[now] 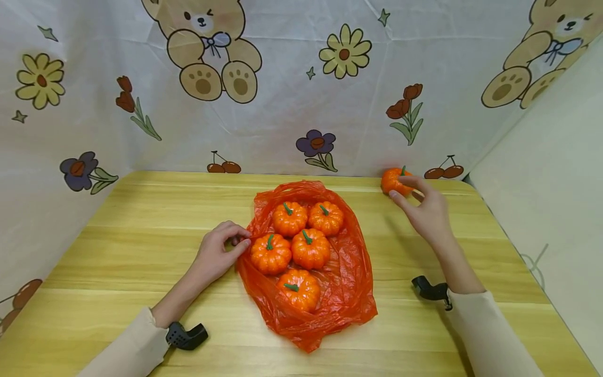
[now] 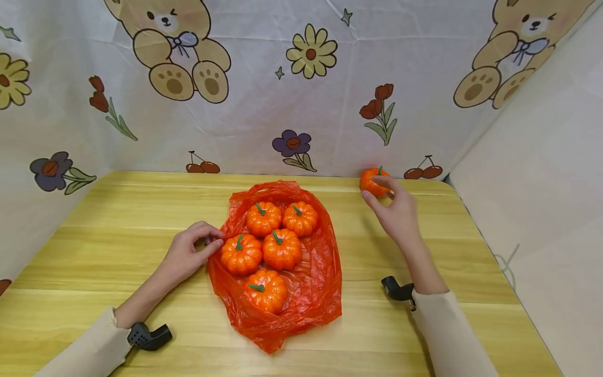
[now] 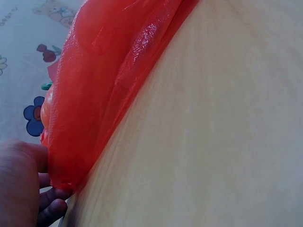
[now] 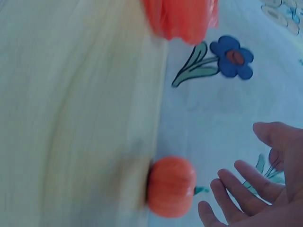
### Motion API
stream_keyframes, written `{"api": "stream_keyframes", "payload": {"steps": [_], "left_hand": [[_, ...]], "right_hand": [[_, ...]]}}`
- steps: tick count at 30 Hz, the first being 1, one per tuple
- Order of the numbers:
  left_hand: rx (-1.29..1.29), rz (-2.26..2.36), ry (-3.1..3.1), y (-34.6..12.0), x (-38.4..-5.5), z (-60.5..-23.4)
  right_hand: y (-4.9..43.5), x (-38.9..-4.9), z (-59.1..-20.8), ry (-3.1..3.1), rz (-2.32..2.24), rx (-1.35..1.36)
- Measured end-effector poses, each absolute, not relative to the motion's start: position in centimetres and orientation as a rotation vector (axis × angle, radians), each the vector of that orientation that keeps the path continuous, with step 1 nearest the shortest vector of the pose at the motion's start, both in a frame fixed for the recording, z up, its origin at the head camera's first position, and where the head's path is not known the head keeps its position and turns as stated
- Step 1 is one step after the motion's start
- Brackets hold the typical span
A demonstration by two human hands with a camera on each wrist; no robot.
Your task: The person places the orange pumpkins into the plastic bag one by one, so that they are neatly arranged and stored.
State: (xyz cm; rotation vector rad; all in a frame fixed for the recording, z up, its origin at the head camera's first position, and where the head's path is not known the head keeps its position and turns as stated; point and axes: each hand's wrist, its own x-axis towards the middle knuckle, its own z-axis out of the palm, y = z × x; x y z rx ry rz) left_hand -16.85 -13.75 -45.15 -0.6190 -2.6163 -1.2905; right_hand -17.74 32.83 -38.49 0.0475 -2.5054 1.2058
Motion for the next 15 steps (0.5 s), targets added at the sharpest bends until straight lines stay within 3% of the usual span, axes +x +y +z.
{"api": "stream_keyframes", "payload": {"steps": [15], "left_hand": [[-0.611,-1.287,-2.615,-13.7,-16.8,-45.3]], "right_hand": [[35.0,-18.0,-40.3,-2.458,1.132,-0.187]]}}
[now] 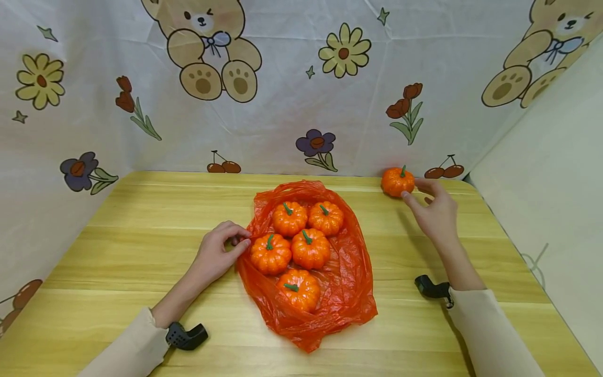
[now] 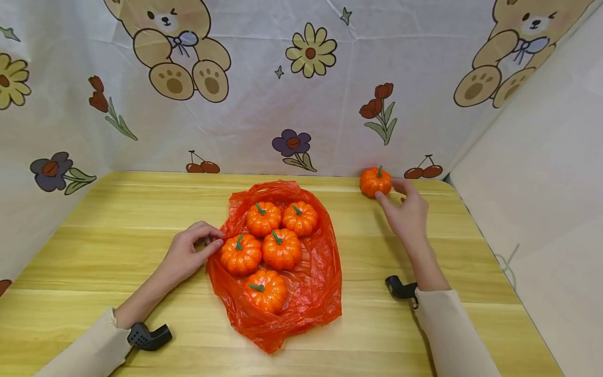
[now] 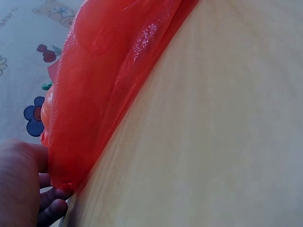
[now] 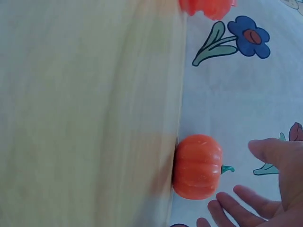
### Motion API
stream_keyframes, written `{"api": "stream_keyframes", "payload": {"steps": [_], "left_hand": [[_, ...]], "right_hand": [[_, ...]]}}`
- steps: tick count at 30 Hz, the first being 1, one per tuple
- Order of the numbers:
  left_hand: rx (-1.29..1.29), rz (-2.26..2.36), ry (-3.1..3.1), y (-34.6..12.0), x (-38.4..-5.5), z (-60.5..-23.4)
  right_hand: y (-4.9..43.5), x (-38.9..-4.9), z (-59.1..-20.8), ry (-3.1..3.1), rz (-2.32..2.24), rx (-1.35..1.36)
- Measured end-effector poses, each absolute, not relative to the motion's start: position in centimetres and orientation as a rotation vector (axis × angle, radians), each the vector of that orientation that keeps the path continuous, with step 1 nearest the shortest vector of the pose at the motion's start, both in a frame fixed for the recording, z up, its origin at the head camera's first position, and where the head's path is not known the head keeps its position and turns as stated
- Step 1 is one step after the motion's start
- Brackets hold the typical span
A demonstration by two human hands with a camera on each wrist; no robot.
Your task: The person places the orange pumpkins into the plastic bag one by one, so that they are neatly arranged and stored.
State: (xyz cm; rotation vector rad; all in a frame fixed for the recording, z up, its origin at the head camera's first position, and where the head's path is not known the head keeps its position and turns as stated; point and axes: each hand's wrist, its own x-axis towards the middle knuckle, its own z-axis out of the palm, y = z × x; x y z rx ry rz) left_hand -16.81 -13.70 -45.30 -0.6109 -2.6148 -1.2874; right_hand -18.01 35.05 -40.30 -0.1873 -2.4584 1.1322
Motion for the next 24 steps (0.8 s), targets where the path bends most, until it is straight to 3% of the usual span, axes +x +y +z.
{"api": "stream_keyframes", "payload": {"steps": [24], "left_hand": [[-0.628,-1.287,-2.606,-13.7,-16.9,-45.3]], "right_hand": [[35.2,-19.5,-40.7,-2.563,1.179,-0.218]]}}
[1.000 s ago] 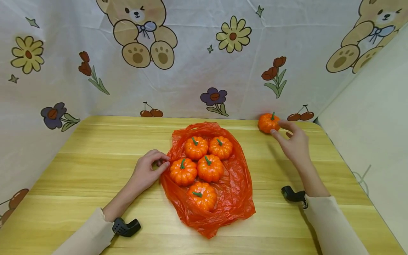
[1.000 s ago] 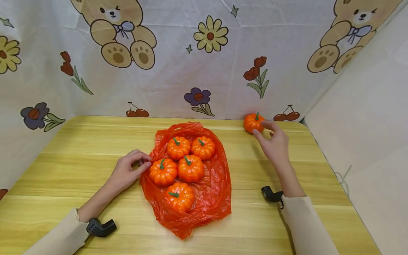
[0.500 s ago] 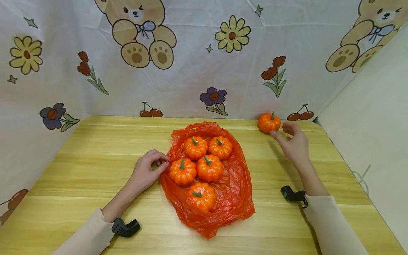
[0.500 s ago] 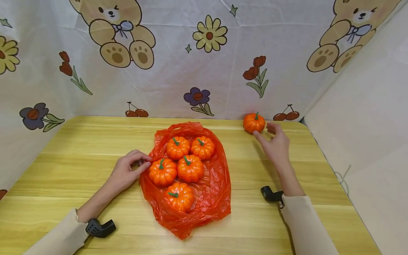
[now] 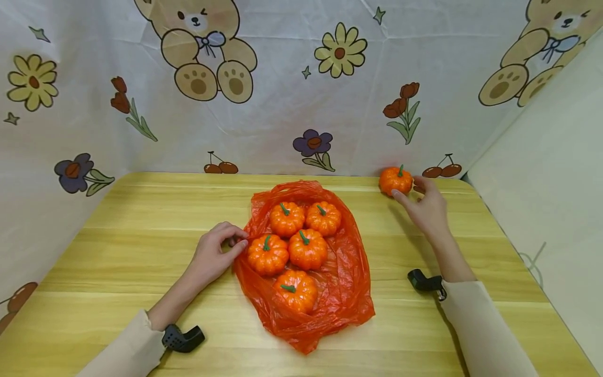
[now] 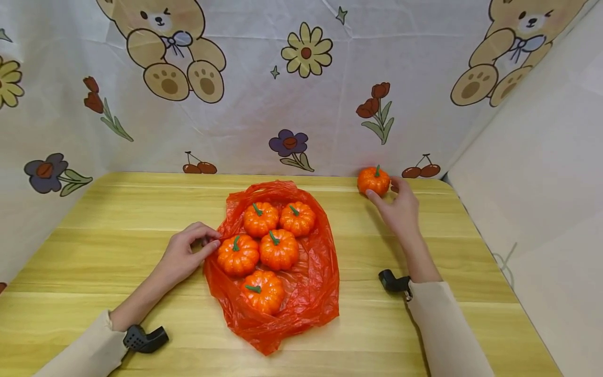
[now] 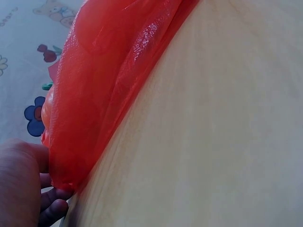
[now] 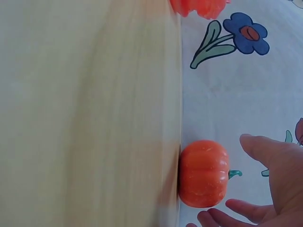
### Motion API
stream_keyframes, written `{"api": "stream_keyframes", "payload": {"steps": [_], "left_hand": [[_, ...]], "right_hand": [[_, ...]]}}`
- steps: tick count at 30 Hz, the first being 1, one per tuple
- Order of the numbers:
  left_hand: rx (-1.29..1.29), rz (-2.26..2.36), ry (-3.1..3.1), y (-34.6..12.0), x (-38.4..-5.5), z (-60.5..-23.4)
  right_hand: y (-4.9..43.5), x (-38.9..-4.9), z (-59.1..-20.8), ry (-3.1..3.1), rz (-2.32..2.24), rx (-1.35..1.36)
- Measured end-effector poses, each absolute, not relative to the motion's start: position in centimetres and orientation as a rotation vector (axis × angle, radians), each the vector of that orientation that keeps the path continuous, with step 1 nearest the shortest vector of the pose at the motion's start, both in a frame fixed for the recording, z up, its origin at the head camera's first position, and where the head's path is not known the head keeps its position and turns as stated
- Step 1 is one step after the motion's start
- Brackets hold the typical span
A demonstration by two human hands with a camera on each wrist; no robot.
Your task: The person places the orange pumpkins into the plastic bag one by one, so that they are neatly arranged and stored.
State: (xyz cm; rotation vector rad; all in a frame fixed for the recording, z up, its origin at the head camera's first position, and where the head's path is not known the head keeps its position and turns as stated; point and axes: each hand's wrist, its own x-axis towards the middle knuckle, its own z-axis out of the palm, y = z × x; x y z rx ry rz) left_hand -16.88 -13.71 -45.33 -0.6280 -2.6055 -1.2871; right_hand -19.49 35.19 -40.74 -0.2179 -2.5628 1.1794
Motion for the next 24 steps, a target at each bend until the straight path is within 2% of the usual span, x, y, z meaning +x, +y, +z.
{"api": "stream_keyframes", "payload": {"steps": [24], "left_hand": [[-0.628,-1.283,-2.600,-13.7,-16.9,-45.6]], "right_hand": [[35.4,-24.0,-41.7,-2.646,1.121,-0.236]]}}
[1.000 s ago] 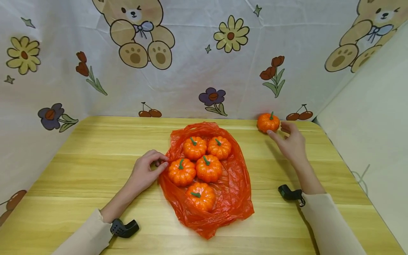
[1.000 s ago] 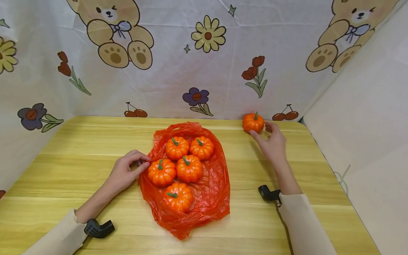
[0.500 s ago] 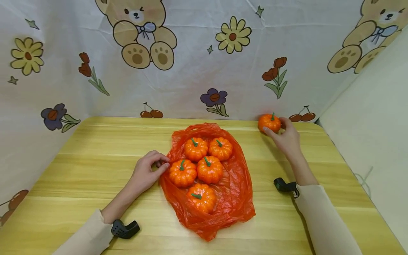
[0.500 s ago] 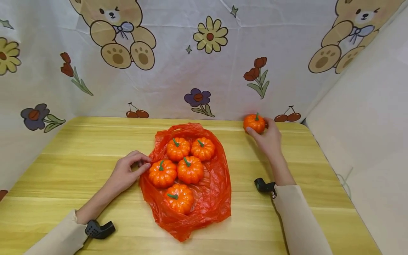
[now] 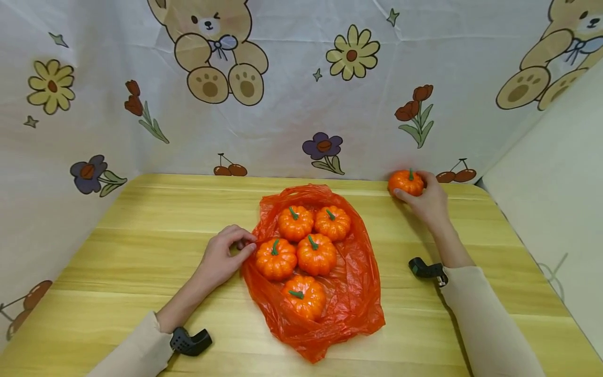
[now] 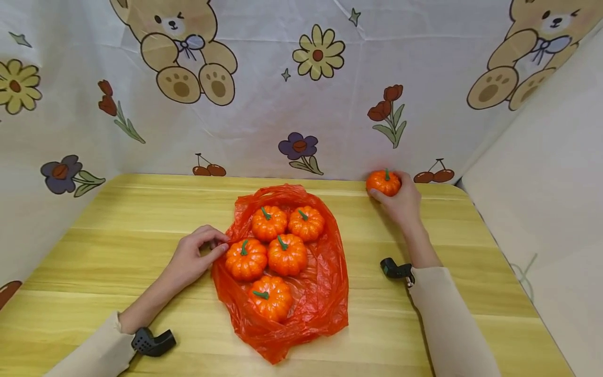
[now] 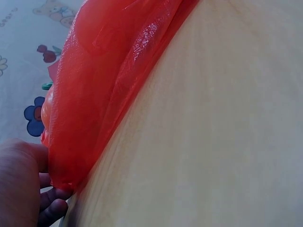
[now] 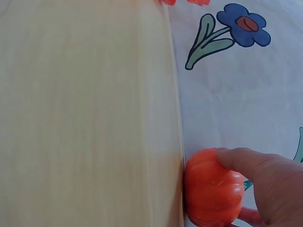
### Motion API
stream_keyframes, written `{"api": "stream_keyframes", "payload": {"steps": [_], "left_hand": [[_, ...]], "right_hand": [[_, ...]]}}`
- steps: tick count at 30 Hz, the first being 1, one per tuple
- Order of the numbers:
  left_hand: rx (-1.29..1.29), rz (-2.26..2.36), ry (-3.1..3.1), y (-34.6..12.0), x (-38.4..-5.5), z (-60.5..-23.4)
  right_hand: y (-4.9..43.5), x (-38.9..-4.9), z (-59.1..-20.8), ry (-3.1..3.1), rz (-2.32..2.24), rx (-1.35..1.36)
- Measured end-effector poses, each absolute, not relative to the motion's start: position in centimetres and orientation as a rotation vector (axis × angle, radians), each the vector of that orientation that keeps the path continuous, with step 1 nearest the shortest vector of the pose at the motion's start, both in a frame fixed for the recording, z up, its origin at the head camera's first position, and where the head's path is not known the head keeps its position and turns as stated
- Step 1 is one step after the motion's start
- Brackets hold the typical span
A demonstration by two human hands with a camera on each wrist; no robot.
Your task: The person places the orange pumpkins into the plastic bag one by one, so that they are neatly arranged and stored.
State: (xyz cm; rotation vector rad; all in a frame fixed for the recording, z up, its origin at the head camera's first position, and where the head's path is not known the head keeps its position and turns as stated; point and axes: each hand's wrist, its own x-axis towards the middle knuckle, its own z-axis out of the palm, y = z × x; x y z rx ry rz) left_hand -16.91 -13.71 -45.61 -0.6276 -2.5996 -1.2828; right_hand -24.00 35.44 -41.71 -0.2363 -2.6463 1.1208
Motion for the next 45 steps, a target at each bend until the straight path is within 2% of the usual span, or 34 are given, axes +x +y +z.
{"api": "stream_keyframes", "payload": {"steps": [26,45], "left_hand": [[-0.640,-1.293,-2.588,-13.5,-16.7,-45.8],[-0.656,-1.274,-2.573,-13.9,-16.9,-45.7]], "right_hand": [[35.2,-21.1,-42.1,-2.619,1.108,-0.127],[33.6,-16.3,-42.4,-2.636,1.104,-0.059]]}}
